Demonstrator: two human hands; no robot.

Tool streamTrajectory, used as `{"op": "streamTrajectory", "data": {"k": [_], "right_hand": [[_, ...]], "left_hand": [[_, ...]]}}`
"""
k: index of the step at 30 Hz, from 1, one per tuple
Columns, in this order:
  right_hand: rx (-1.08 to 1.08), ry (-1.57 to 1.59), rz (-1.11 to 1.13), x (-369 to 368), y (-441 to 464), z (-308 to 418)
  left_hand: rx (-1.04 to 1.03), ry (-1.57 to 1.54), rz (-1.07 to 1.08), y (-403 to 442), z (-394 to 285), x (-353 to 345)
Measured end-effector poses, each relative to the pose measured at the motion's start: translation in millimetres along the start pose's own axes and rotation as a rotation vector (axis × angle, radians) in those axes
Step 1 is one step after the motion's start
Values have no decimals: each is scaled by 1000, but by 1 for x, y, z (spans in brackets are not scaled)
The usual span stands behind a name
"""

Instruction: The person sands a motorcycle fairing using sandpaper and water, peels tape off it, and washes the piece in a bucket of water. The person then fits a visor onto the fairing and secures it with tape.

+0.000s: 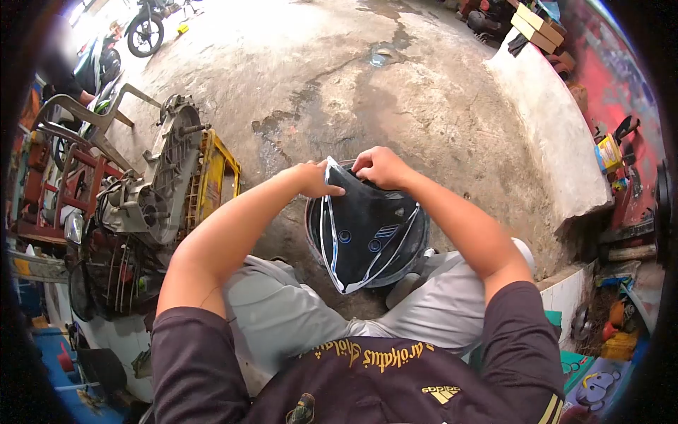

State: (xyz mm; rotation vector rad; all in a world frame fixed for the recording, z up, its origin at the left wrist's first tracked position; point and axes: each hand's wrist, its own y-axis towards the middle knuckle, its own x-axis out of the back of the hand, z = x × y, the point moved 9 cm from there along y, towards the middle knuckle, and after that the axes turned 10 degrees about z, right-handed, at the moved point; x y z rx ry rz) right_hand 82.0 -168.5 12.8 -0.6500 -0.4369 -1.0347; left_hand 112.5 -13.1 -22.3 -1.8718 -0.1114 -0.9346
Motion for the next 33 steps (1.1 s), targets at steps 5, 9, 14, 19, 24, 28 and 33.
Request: {"op": "streamTrajectory", "data": {"k": [5, 9, 14, 19, 24, 28, 33], "right_hand": [[-45, 179, -143, -27, 30, -26], [-125, 218, -238, -32, 54, -43], [-190, 415, -199, -48, 77, -65], [-356, 498, -181, -53, 54, -63], [-428, 474, -241, -61, 87, -70], [-451, 559, -241, -60, 68, -79], [-498, 547, -260, -61, 73, -82]], "left_hand": [[-7, -88, -56, 19, 2, -34], [-32, -154, -67, 21, 11, -47], [-18, -200, -73, 14, 14, -52], [-8, -231, -25, 20, 15, -61], [1, -238, -1, 23, 18, -60], [12, -226, 29, 18, 12, -63], [65, -199, 59, 15, 12, -60]]}}
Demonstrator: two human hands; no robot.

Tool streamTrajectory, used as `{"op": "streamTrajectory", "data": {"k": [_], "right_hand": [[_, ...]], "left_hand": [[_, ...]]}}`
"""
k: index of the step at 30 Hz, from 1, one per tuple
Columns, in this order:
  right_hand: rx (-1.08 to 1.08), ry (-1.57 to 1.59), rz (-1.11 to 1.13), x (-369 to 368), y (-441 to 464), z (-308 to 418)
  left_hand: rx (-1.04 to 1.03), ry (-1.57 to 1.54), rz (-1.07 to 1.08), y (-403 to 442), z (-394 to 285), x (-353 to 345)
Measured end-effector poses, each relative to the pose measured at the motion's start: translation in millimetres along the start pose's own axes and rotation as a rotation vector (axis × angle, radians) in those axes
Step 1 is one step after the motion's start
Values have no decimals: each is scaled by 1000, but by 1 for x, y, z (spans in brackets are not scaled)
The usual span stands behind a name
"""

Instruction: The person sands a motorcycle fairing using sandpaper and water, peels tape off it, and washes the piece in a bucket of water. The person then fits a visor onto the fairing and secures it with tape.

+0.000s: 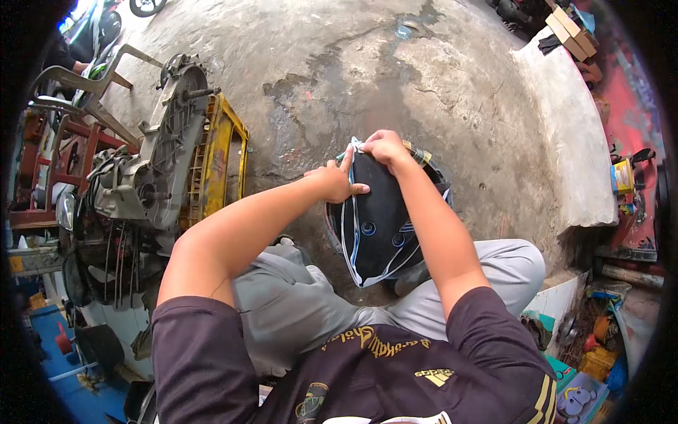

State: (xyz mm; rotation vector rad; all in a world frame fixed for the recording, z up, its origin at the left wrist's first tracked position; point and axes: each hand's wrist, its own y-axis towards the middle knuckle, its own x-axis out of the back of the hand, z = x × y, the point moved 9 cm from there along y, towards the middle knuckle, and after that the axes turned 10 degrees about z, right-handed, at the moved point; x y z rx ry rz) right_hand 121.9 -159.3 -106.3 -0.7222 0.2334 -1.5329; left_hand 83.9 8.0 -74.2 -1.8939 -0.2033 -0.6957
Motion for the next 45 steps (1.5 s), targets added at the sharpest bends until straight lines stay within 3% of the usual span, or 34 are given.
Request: {"op": "streamTrajectory", "data": {"k": [3, 8, 15, 17, 20, 23, 27, 31, 36, 40, 45], "right_hand": [[3, -43, -57, -4, 21, -3], [67, 0, 28, 2, 5, -11], [35, -146, -152, -4, 26, -2], [112, -46, -84, -7, 27, -10], [23, -7, -13, 4, -14, 1], [77, -54, -64, 9, -5, -6], [66, -288, -188, -1, 6, 12], [19, -318, -185, -5, 5, 19], [134, -299, -96, 1, -8, 11], [45, -368, -228, -3, 9, 22], [95, -312, -42, -5, 51, -10]], "left_hand": [[-2, -10, 6, 1, 1, 1], [-27, -81, 35, 5, 3, -8], [-112, -228, 71, 14, 5, -15], [-118, -225, 62, 18, 7, -17], [-114, -322, 9, 15, 11, -26], [-307, -857, -519, 3, 25, -26], [-199, -864, -592, -24, 17, -26], [-157, -801, -632, -24, 20, -28], [-38, -819, -752, -27, 32, -39], [48, -771, -702, -34, 33, -37], [72, -745, -736, -40, 29, -36]]}}
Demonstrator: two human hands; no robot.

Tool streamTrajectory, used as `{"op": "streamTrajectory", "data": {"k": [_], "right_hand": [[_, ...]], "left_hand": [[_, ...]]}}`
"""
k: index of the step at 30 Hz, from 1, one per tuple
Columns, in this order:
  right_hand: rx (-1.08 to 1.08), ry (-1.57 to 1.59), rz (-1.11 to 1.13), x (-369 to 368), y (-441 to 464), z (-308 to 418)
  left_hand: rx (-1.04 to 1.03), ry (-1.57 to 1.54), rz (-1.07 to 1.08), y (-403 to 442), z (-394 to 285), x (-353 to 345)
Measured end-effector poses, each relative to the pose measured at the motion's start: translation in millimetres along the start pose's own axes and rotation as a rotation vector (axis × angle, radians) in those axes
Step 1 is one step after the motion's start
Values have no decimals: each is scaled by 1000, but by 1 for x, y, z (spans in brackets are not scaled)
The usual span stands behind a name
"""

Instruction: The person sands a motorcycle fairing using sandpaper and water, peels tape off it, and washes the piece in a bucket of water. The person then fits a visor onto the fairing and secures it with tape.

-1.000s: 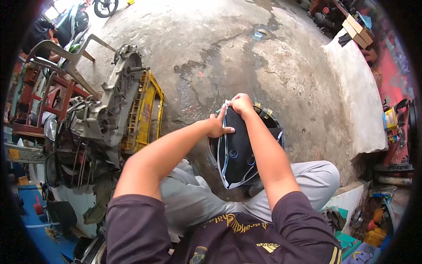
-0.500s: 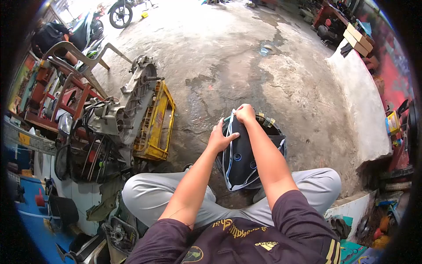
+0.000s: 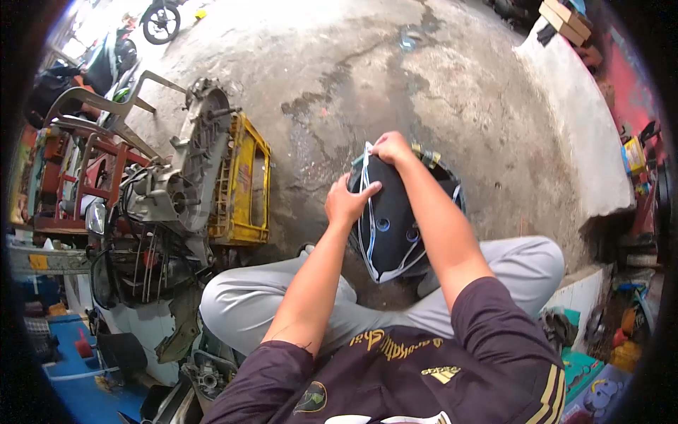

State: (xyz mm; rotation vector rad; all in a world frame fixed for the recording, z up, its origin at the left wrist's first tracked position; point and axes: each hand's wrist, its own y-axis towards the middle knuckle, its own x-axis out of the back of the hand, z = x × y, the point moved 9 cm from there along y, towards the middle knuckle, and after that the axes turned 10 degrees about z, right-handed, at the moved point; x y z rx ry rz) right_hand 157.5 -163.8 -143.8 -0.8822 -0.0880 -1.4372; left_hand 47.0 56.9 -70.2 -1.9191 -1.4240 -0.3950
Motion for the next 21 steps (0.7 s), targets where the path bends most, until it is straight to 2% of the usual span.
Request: {"op": "streamTrajectory", "data": {"k": [2, 5, 7, 11, 13, 14, 16, 18, 20, 21], "right_hand": [[39, 88, 61, 12, -34, 8], [26, 199, 82, 6, -32, 4], [-56, -80, -40, 9, -18, 15], [-73, -227, -62, 19, -16, 22], [27, 26, 102, 17, -32, 19], [15, 22, 108, 17, -34, 14], [-16, 9, 123, 18, -31, 10], [-30, -26, 91, 8, -21, 17], [-5, -273, -168, 11, -6, 23], [0, -288, -191, 7, 1, 19]], "left_hand": [[4, -6, 20, 0, -3, 1], [6, 13, -1, 0, -4, 2], [26, 31, 20, 1, -4, 2], [50, 61, 31, 3, 0, 0], [25, 79, -14, 3, 2, -3], [-1, 99, -76, 3, 1, 0], [13, 83, -42, 5, 2, -2], [40, 91, 37, 6, 2, -3], [30, 103, 25, 4, 0, -1], [31, 98, 18, 3, -1, 0]]}}
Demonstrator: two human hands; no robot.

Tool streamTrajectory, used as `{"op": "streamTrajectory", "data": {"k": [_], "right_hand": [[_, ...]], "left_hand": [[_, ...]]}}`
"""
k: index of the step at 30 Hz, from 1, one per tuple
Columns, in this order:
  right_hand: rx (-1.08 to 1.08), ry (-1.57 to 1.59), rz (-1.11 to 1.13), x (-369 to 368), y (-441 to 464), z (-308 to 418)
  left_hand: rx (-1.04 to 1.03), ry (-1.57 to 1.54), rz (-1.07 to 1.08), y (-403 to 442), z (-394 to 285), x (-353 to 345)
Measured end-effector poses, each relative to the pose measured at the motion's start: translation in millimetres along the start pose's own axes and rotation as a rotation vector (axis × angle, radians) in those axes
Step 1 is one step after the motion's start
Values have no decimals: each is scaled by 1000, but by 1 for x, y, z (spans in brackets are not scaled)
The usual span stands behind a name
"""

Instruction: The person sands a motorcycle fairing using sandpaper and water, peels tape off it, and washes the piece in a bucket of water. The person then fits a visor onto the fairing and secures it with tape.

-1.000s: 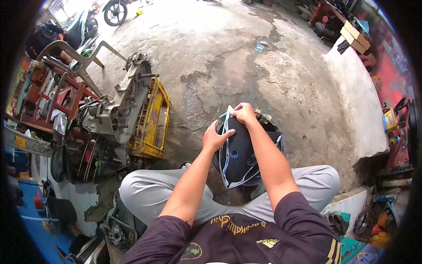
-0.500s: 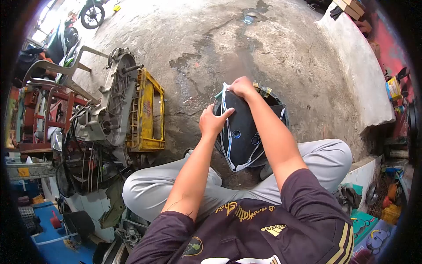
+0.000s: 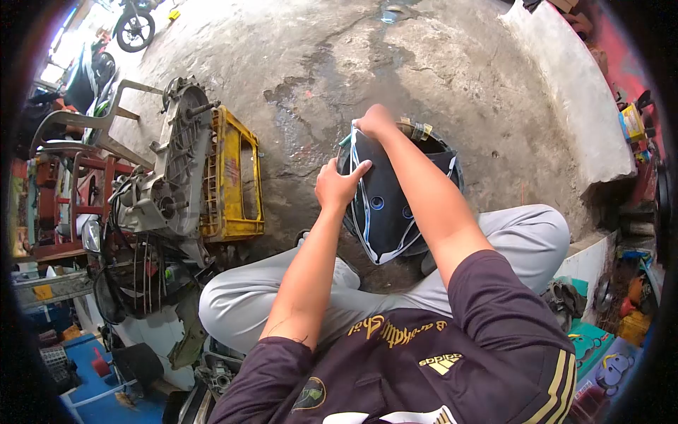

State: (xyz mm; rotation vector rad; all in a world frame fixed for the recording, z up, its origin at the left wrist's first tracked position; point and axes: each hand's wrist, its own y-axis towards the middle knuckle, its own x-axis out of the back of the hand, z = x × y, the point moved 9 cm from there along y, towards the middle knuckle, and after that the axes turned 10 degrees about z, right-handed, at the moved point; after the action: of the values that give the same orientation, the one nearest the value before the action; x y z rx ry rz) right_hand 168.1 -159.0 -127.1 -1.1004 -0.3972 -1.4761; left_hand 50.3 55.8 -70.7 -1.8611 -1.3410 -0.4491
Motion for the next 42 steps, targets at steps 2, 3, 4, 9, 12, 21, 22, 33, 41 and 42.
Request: {"op": "streamTrajectory", "data": {"k": [2, 3, 4, 9, 12, 21, 22, 33, 41, 42], "right_hand": [[-18, 46, 110, 2, -6, -1], [-31, 88, 222, 1, -12, -1], [-30, 81, 223, 10, -25, -3], [-118, 137, 216, 12, -41, -1], [-138, 130, 59, 19, -47, 8], [28, 294, 99, 13, -36, 2], [32, 269, 74, 15, -38, 5], [33, 285, 64, 21, -53, 10], [24, 303, 108, 21, -61, 12], [2, 290, 106, 19, -57, 9]], "left_hand": [[1, -13, 0, 0, 0, -2], [-13, -9, -14, 0, 0, -2], [-26, -8, -32, 0, 0, -1], [-6, -29, -10, 1, 1, -1], [-22, -5, -29, 6, 6, -5], [-6, 2, -52, 5, 2, -1], [-2, 2, -58, 4, 2, 0], [-32, -119, -4, 5, 6, -8], [-43, -96, -7, 6, 1, -5], [-46, -117, 18, 6, 0, -6]]}}
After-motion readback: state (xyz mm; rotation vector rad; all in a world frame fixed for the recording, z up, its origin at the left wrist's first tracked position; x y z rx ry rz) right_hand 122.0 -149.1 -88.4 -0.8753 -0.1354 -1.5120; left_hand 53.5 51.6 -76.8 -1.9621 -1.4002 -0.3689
